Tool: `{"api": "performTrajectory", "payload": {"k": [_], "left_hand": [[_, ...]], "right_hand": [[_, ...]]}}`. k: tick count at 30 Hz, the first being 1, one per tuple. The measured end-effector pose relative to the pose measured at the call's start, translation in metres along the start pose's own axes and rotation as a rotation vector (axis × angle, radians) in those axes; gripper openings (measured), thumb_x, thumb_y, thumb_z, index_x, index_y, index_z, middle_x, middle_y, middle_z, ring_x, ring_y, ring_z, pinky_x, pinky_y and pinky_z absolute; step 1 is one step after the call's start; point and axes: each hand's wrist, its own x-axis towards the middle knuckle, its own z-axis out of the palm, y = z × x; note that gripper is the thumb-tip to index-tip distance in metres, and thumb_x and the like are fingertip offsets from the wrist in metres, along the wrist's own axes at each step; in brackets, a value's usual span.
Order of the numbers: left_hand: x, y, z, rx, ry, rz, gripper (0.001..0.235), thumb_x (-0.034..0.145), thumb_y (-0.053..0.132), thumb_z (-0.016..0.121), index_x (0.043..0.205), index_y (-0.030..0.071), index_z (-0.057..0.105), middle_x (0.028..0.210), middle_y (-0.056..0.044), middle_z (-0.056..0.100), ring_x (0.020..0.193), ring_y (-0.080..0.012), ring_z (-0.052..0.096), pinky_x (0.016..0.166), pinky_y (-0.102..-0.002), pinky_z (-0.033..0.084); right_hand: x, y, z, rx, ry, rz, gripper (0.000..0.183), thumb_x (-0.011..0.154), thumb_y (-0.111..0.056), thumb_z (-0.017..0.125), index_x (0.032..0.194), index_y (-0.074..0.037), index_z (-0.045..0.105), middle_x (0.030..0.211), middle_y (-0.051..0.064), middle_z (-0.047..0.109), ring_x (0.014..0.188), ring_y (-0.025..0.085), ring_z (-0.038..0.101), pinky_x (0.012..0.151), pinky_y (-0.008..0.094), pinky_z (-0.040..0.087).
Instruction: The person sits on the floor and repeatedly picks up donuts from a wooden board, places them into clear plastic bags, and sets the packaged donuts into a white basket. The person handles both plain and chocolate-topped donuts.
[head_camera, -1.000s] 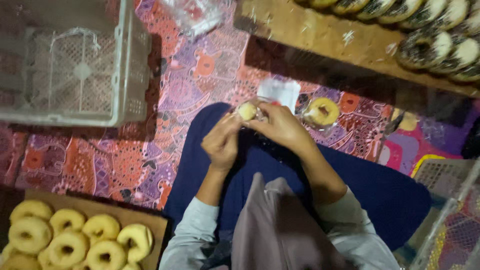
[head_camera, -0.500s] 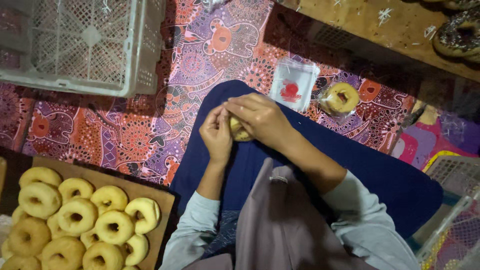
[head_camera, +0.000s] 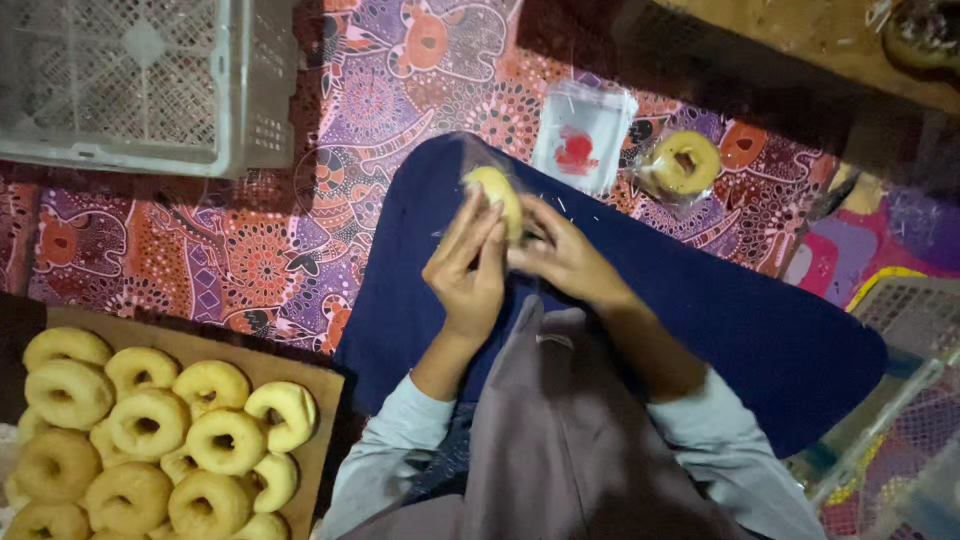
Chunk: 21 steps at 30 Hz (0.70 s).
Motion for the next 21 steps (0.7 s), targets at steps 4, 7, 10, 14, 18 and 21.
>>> {"api": "performTrajectory", "payload": {"k": [4,7,10,14,18,21], "left_hand": [[0.023,-0.039,-0.009,-0.295,0.089,-0.382,0.055,0.108,0.042,0.051,0.141,-0.002,0.057,0.141,-0.018,0.061,0.136,-0.027,0.054,0.118,-0.039,0.038],[0.031,-0.074,-0.035,-0.759,0.001,-0.766,0.062,0.106,0.051,0.045,0.127,-0.003,0.068,0.124,-0.017,0.07,0.115,-0.0235,0.061,0.105,-0.037,0.045],[0.026,-0.091,-0.044,-0.736,-0.07,-0.809,0.049,0.108,0.039,0.051,0.112,-0.003,0.075,0.109,-0.016,0.073,0.097,-0.0196,0.064,0.093,-0.033,0.049],[0.025,-0.077,-0.035,-0.494,-0.145,-0.654,0.018,0.105,0.015,0.068,0.097,-0.001,0.074,0.096,-0.009,0.071,0.085,-0.0135,0.06,0.079,-0.027,0.05],[0.026,-0.048,-0.03,-0.352,0.042,-0.326,0.018,0.105,0.013,0.064,0.09,0.002,0.064,0.094,-0.003,0.061,0.079,-0.0094,0.052,0.072,-0.024,0.045],[0.014,-0.038,-0.028,-0.19,0.096,-0.096,0.022,0.106,0.013,0.063,0.089,0.001,0.056,0.093,-0.001,0.052,0.084,-0.0099,0.051,0.075,-0.025,0.045]], "right_hand": [[0.026,0.03,0.011,0.092,0.036,0.029,0.046,0.101,-0.019,0.062,0.142,0.002,0.057,0.127,0.009,0.063,0.12,0.018,0.058,0.104,0.034,0.049],[0.036,0.016,0.017,0.029,0.0,-0.068,0.037,0.108,-0.02,0.052,0.136,0.001,0.062,0.121,0.004,0.068,0.113,0.013,0.062,0.101,0.029,0.05],[0.032,-0.01,0.027,-0.231,0.128,-0.164,0.031,0.111,-0.019,0.05,0.127,-0.002,0.071,0.1,0.005,0.068,0.094,0.012,0.063,0.086,0.028,0.051],[0.031,-0.042,0.039,-0.427,0.268,-0.31,0.026,0.109,-0.017,0.054,0.109,-0.001,0.075,0.087,0.009,0.065,0.08,0.015,0.063,0.072,0.031,0.05],[0.036,-0.056,0.04,-0.444,0.507,-0.52,0.026,0.109,-0.013,0.054,0.09,0.003,0.061,0.086,0.011,0.058,0.078,0.02,0.058,0.073,0.034,0.047],[0.03,-0.045,0.04,-0.539,0.554,-0.595,0.03,0.107,-0.013,0.059,0.082,0.003,0.055,0.08,0.013,0.051,0.073,0.024,0.054,0.07,0.038,0.045]]}}
